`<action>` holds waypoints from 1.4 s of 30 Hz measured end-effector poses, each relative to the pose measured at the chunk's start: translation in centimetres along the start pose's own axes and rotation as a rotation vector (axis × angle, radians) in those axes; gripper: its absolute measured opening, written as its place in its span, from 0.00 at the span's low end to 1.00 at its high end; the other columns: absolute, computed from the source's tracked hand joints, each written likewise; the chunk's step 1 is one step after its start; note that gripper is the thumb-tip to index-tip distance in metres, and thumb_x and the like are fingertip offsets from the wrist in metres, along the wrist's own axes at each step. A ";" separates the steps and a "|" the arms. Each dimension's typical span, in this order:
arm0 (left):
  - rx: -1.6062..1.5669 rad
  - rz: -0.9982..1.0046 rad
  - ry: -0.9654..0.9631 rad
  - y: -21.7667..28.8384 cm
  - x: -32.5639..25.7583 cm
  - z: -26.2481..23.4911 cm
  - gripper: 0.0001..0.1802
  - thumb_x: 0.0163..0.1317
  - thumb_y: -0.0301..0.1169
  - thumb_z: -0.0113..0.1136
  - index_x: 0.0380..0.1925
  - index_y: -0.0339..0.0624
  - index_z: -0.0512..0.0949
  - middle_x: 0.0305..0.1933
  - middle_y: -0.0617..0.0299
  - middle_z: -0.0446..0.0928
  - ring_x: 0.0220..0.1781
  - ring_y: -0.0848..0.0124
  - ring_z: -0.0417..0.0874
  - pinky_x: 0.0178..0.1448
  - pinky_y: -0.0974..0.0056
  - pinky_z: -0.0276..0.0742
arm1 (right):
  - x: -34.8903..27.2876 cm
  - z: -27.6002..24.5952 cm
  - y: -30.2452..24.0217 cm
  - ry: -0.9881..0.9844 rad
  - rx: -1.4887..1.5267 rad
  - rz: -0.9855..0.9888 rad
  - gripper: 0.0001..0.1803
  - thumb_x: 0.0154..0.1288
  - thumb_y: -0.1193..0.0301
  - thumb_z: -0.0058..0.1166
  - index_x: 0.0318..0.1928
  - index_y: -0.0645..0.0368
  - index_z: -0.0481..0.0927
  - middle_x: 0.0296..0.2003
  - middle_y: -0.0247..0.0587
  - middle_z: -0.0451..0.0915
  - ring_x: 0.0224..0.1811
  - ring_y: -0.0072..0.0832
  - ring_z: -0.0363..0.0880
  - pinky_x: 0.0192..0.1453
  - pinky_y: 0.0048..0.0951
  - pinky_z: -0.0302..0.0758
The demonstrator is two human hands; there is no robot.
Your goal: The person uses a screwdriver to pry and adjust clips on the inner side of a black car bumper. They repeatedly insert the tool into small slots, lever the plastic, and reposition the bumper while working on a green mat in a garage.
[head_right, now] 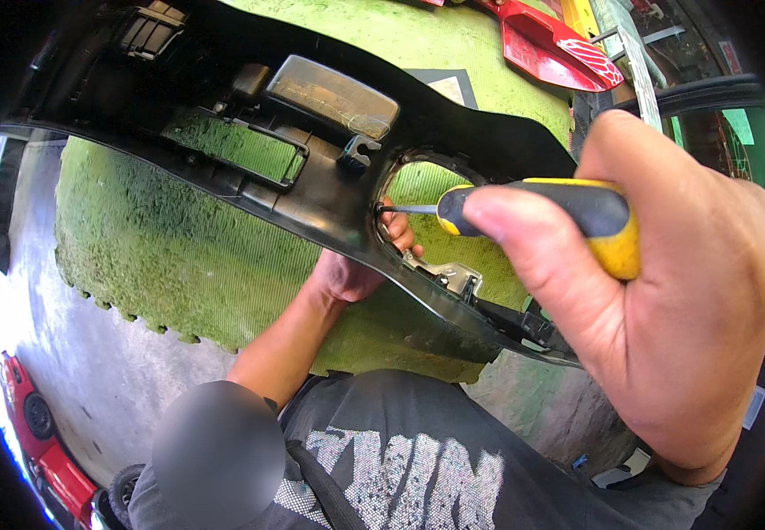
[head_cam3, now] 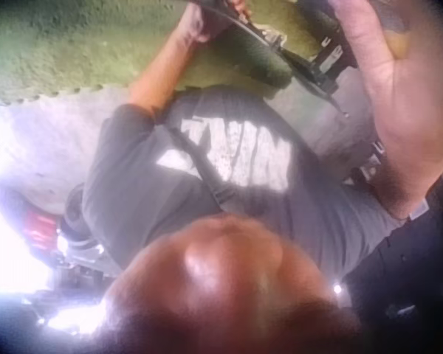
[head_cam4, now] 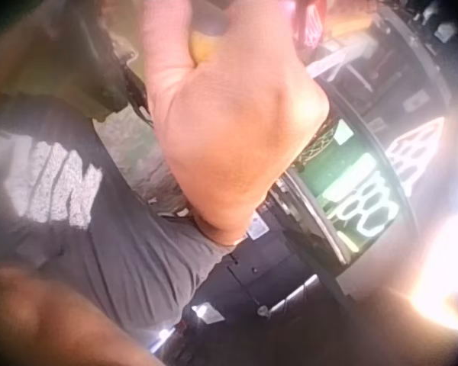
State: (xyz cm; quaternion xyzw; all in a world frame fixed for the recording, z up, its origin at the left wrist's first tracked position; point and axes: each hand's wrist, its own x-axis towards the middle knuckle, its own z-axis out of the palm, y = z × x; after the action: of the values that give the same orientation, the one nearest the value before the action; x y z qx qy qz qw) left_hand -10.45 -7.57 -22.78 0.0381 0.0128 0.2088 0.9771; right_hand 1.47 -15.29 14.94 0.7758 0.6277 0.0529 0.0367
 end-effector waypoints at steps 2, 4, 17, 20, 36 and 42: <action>-0.007 -0.041 -0.011 -0.5 0.4 0.2 0.13 0.85 0.46 0.59 0.53 0.50 0.80 0.43 0.64 0.76 0.49 0.64 0.79 0.72 0.44 0.76 | -0.4 -0.5 -0.1 -0.009 -0.020 -0.022 0.19 0.75 0.61 0.70 0.46 0.68 0.83 0.35 0.49 0.83 0.36 0.47 0.82 0.48 0.40 0.75; -0.013 -0.056 -0.010 -0.7 0.5 0.0 0.14 0.85 0.47 0.58 0.53 0.50 0.80 0.44 0.64 0.76 0.49 0.64 0.80 0.72 0.43 0.76 | -0.6 -0.6 0.4 -0.006 -0.009 -0.122 0.18 0.70 0.66 0.72 0.49 0.66 0.82 0.39 0.50 0.84 0.39 0.50 0.83 0.50 0.42 0.76; -0.007 -0.045 -0.042 -0.7 0.7 -0.3 0.16 0.83 0.50 0.62 0.53 0.51 0.80 0.44 0.66 0.76 0.50 0.65 0.79 0.73 0.44 0.76 | 0.7 -1.7 2.2 -0.181 0.141 -0.238 0.27 0.75 0.55 0.71 0.58 0.65 0.79 0.49 0.53 0.85 0.42 0.49 0.89 0.50 0.41 0.83; 0.000 -0.037 -0.039 -0.6 0.6 -0.4 0.16 0.83 0.50 0.62 0.54 0.51 0.80 0.44 0.65 0.76 0.49 0.65 0.79 0.73 0.44 0.76 | 1.4 -0.3 2.2 -0.031 0.138 -0.436 0.22 0.68 0.71 0.66 0.59 0.64 0.78 0.49 0.51 0.83 0.44 0.42 0.86 0.48 0.38 0.79; -0.032 -0.067 -0.076 -0.6 0.9 -0.8 0.16 0.83 0.50 0.61 0.53 0.51 0.80 0.46 0.64 0.77 0.53 0.64 0.81 0.73 0.46 0.78 | 2.0 -0.9 1.1 -0.092 0.195 -0.400 0.22 0.65 0.74 0.66 0.58 0.68 0.81 0.52 0.55 0.84 0.40 0.49 0.86 0.57 0.38 0.81; -0.019 -0.082 -0.086 -0.5 0.8 -0.4 0.17 0.82 0.50 0.62 0.55 0.52 0.80 0.48 0.63 0.77 0.55 0.63 0.82 0.73 0.46 0.78 | 1.3 -0.8 1.5 -0.067 0.228 -0.255 0.25 0.64 0.77 0.67 0.62 0.67 0.81 0.49 0.51 0.84 0.39 0.42 0.84 0.52 0.35 0.79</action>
State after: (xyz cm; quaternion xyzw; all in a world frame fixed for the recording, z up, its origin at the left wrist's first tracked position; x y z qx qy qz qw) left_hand -9.56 -7.73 -23.22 0.0372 -0.0297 0.1666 0.9849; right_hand 3.10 -14.39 15.94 0.6903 0.7214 -0.0497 -0.0241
